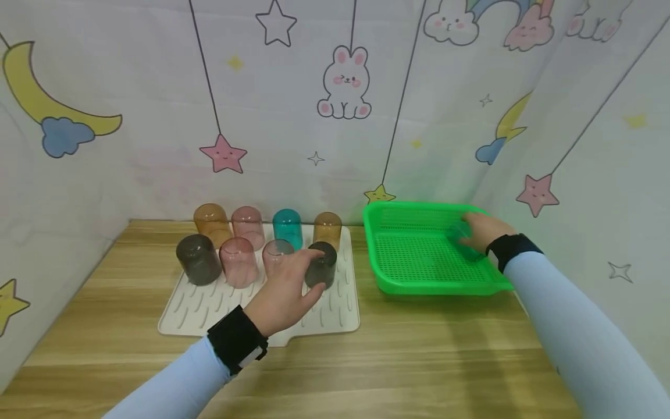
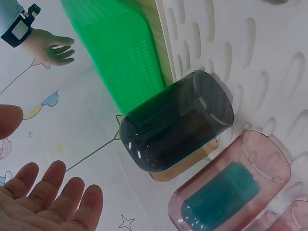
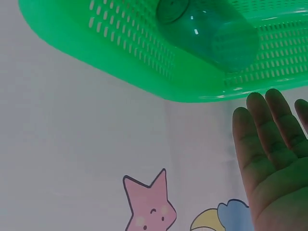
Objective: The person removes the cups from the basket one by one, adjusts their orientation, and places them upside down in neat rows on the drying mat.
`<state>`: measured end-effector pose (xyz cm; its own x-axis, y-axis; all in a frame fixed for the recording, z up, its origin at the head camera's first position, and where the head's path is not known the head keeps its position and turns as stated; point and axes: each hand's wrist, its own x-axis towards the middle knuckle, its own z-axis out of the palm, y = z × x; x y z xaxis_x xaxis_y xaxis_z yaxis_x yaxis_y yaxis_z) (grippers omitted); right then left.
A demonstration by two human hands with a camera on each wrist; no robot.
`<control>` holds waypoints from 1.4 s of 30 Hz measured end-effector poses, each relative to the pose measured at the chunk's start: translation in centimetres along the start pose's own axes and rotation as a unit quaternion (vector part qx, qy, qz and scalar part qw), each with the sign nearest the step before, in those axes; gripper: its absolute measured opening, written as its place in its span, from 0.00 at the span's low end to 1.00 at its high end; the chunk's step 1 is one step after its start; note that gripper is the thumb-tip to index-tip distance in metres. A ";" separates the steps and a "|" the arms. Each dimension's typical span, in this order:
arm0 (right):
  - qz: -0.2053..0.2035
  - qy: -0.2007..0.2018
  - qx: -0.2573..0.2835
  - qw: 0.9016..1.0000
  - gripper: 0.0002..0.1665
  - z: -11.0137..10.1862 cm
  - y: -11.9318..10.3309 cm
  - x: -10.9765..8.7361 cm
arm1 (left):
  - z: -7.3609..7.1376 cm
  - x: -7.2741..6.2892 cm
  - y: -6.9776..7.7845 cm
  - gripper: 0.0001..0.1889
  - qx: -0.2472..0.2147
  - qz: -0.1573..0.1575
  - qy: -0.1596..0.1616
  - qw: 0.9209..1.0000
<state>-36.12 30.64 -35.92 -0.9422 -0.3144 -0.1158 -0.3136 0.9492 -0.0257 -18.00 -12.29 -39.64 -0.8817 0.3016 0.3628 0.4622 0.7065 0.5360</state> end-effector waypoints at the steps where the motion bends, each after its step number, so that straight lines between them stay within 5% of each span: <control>1: 0.003 -0.002 -0.005 1.000 0.41 0.3 0.4 0.1 | 0.0 0.0 0.0 0.28 -0.001 0.002 0.000 1.000; 10: 0.024 -0.012 -0.023 0.999 0.44 2.1 2.4 0.9 | -0.2 -0.3 0.3 0.28 0.001 0.006 -0.001 1.000; 26: 0.053 -0.035 -0.054 0.996 0.45 3.1 2.2 1.0 | -0.5 -0.8 0.7 0.28 -0.004 -0.001 -0.015 1.000; 42: 0.050 -0.041 -0.079 0.995 0.31 3.7 2.0 1.2 | -0.6 -0.8 0.5 0.29 -0.007 0.004 -0.008 1.000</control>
<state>-37.49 32.24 -39.78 -0.9590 -0.2101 -0.1900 -0.2390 0.9602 0.1448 -16.99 -12.51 -39.22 -0.8791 0.3172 0.3557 0.4707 0.6951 0.5435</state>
